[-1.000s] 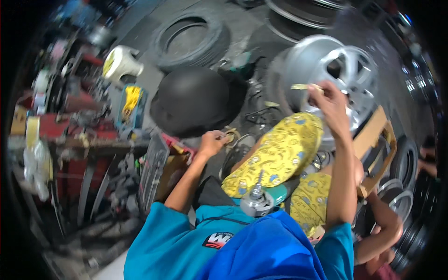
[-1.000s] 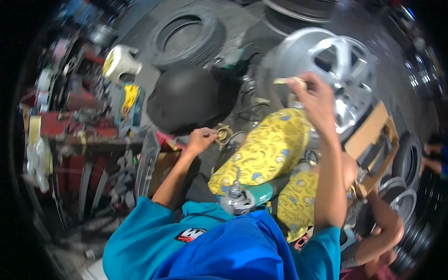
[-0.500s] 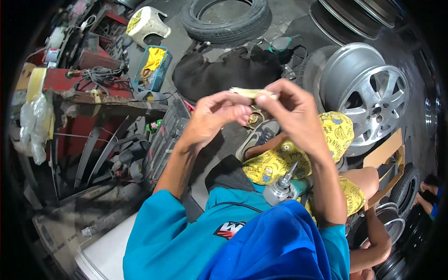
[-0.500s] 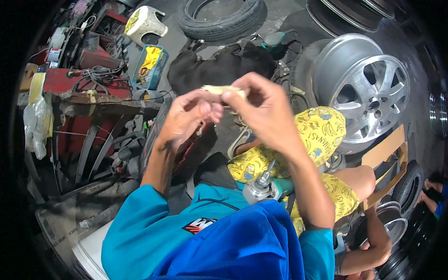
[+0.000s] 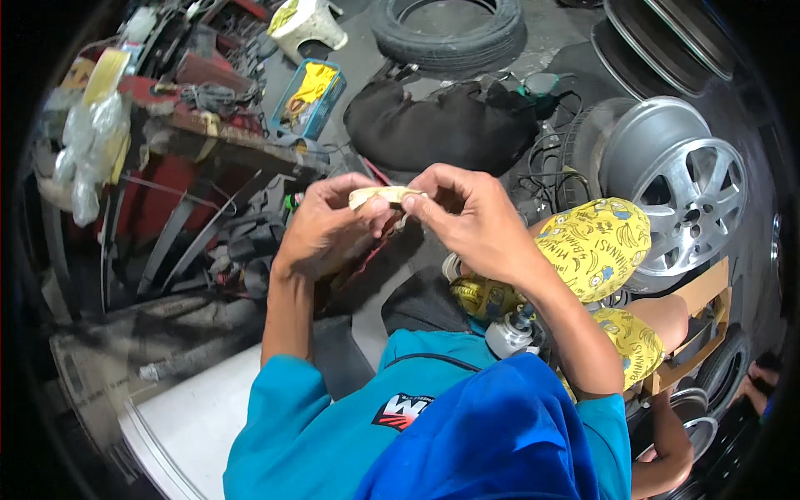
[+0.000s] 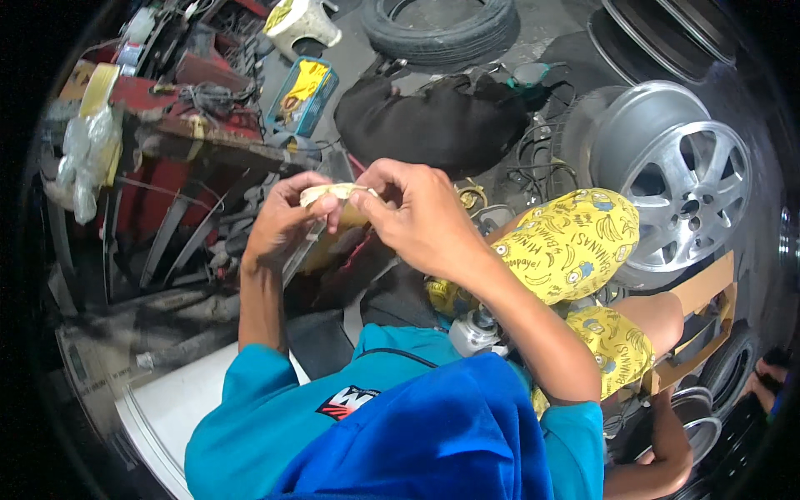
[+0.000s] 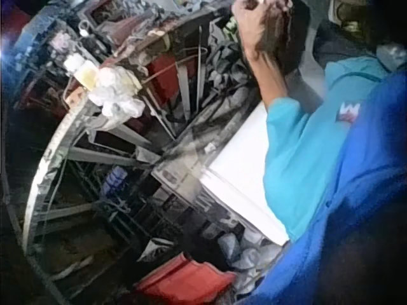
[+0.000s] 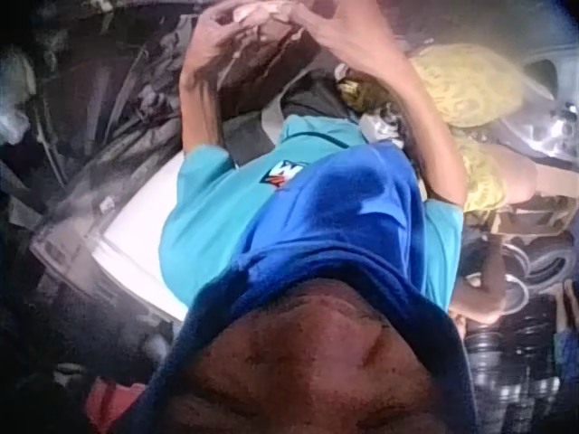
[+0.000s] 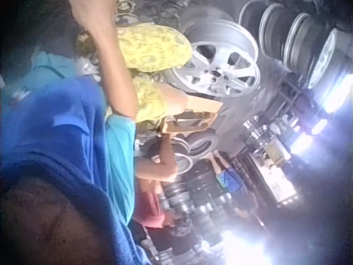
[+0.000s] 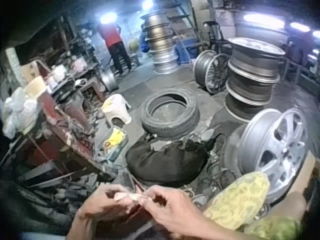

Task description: The person applies yellow tape around the spindle of a green angle grinder and handles small pieces of material by hand while sitting on a workshop floor surrounded by tires and rims.

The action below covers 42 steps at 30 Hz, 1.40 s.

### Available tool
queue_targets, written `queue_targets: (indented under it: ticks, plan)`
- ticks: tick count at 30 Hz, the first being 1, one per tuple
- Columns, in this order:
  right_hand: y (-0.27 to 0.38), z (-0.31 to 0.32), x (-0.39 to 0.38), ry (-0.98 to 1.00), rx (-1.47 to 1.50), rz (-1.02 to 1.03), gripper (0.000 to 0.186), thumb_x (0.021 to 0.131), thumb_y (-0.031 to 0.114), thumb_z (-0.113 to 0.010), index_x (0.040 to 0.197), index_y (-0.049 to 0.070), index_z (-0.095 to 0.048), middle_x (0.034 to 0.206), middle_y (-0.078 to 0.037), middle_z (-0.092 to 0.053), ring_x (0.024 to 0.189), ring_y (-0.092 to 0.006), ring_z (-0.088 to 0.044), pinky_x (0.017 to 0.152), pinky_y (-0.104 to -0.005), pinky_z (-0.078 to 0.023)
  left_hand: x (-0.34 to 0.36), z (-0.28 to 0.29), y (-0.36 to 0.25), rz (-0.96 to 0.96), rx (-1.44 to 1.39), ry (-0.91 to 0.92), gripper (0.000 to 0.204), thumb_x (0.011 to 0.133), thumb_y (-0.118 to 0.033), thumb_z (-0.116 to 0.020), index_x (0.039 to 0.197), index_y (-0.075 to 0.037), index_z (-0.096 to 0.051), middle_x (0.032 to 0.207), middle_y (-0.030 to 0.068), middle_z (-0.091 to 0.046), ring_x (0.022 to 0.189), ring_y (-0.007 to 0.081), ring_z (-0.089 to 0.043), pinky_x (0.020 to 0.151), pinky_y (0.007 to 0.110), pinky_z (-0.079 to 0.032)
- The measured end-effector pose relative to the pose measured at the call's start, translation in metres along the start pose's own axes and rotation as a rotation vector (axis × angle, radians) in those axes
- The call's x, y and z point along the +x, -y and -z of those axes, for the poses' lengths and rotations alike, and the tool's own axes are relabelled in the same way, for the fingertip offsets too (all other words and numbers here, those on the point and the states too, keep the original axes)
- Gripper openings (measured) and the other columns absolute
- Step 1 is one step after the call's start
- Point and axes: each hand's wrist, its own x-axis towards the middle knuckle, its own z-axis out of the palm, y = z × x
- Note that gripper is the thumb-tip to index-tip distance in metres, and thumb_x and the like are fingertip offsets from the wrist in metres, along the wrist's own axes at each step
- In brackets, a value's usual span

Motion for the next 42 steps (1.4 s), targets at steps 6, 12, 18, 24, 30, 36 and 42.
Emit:
queue_targets:
  ticks: [6,12,18,24,30,36,42]
  plan:
    - [0.008,-0.021,0.012,0.066,-0.277,-0.038,0.02,0.099,0.015,-0.07,0.103,-0.005,-0.073,0.075,-0.009,-0.069,0.068,-0.0081,-0.057,0.063,-0.0327,-0.048,-0.032,0.02,-0.015,-0.055,0.555,-0.28,0.026,0.093,-0.018,-0.084,0.108,0.001,-0.076,0.089,0.0052,-0.074,0.079,0.0102,-0.066,0.074,0.028,-0.054]
    - [0.013,-0.033,0.033,0.289,-0.469,-0.063,0.027,0.094,0.017,-0.077,0.108,-0.003,-0.065,0.08,-0.016,-0.069,0.071,-0.0179,-0.063,0.068,-0.0365,-0.051,-0.086,0.027,-0.065,-0.084,0.683,-0.169,0.023,0.091,-0.019,-0.085,0.096,0.003,-0.079,0.085,0.0046,-0.073,0.083,0.0089,-0.065,0.075,0.025,-0.051]
    - [-0.06,-0.096,0.03,0.815,-0.504,-0.041,0.059,0.083,0.025,-0.089,0.125,0.002,-0.055,0.11,-0.024,-0.072,0.104,-0.04,-0.072,0.087,-0.0484,-0.057,-0.112,0.071,-0.019,0.044,0.702,-0.235,0.023,0.092,-0.02,-0.083,0.098,0.002,-0.08,0.082,0.0061,-0.074,0.075,0.0089,-0.064,0.064,0.025,-0.047]
    - [-0.07,-0.144,-0.026,1.156,-0.885,-0.029,0.073,0.081,0.026,-0.087,0.135,-0.008,-0.05,0.103,-0.027,-0.075,0.099,-0.044,-0.074,0.086,-0.0507,-0.06,-0.152,0.024,-0.082,-0.613,0.396,0.307,0.039,0.077,-0.029,-0.095,0.105,-0.003,-0.085,0.081,0.0032,-0.073,0.069,0.0153,-0.068,0.061,0.027,-0.05]
    - [-0.07,-0.098,-0.026,1.014,-0.835,0.044,0.059,0.084,0.001,-0.069,0.137,-0.011,-0.045,0.096,-0.031,-0.073,0.096,-0.0505,-0.072,0.086,-0.0579,-0.058,-0.148,-0.019,-0.125,-0.777,0.533,0.409,0.047,0.079,-0.039,-0.093,0.11,-0.004,-0.084,0.085,0.0022,-0.073,0.066,0.017,-0.068,0.056,0.03,-0.051]
    - [-0.042,-0.043,-0.041,0.809,-0.782,-0.094,0.062,0.086,0.007,-0.076,0.135,-0.005,-0.039,0.098,-0.032,-0.07,0.099,-0.0543,-0.067,0.087,-0.0587,-0.053,-0.164,-0.029,-0.059,-0.707,0.283,0.171,0.049,0.078,-0.036,-0.093,0.114,-0.004,-0.081,0.088,0.0039,-0.073,0.07,0.0192,-0.068,0.059,0.031,-0.052]
    - [-0.009,-0.017,-0.061,0.673,-0.812,-0.104,0.07,0.082,0.005,-0.081,0.138,-0.003,-0.038,0.096,-0.031,-0.068,0.097,-0.0548,-0.063,0.08,-0.0592,-0.049,-0.173,-0.035,-0.016,-0.663,0.109,0.004,0.051,0.078,-0.033,-0.093,0.118,-0.005,-0.078,0.092,0.0057,-0.072,0.074,0.0215,-0.069,0.063,0.033,-0.053]
